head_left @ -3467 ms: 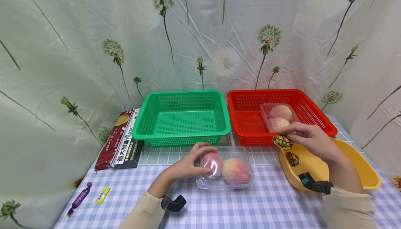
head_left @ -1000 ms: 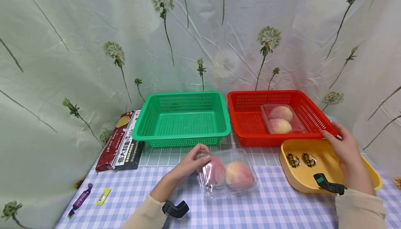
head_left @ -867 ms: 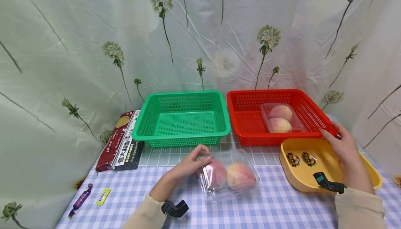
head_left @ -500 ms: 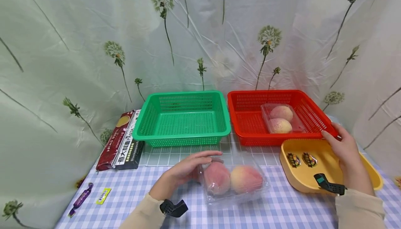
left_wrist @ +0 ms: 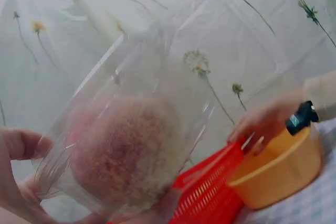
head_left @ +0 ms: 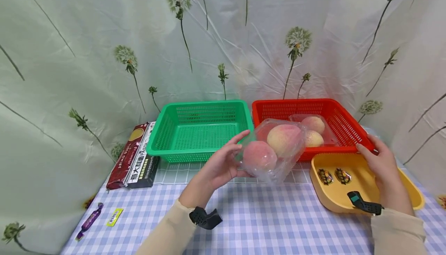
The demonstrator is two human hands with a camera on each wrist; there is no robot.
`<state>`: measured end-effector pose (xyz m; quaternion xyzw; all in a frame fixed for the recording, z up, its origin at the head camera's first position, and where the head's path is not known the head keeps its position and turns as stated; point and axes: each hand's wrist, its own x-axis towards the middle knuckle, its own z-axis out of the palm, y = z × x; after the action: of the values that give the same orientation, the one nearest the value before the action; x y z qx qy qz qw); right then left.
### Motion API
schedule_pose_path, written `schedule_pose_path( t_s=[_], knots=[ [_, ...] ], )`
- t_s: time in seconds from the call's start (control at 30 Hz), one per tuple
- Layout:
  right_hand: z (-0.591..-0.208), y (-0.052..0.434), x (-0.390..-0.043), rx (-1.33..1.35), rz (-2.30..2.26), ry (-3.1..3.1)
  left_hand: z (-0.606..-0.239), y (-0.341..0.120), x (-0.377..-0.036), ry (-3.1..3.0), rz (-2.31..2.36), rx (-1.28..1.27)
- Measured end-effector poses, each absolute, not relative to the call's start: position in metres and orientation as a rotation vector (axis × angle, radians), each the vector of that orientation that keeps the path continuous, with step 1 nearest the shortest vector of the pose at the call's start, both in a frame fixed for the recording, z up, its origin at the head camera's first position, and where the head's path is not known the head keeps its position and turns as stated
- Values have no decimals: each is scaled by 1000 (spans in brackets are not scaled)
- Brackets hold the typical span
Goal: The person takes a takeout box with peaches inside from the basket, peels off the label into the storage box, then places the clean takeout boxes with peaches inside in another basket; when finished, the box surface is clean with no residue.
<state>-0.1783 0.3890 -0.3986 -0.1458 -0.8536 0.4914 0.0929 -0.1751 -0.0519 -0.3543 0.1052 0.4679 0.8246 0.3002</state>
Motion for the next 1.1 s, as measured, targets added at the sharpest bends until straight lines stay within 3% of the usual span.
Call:
schedule_pose_path(
  t_s=[0.3,0.63,1.1],
  knots=[
    [-400,389,-178,-440,1471,-2530,-332,-6,-207,1457,2305,105],
    [-399,388,-179,-443,1496,-2500,-334,35,-239,1601,2355,21],
    [-399,387,-179,-498,1517,-2489,-328,78,-253,2054,2136,-68]
  ],
)
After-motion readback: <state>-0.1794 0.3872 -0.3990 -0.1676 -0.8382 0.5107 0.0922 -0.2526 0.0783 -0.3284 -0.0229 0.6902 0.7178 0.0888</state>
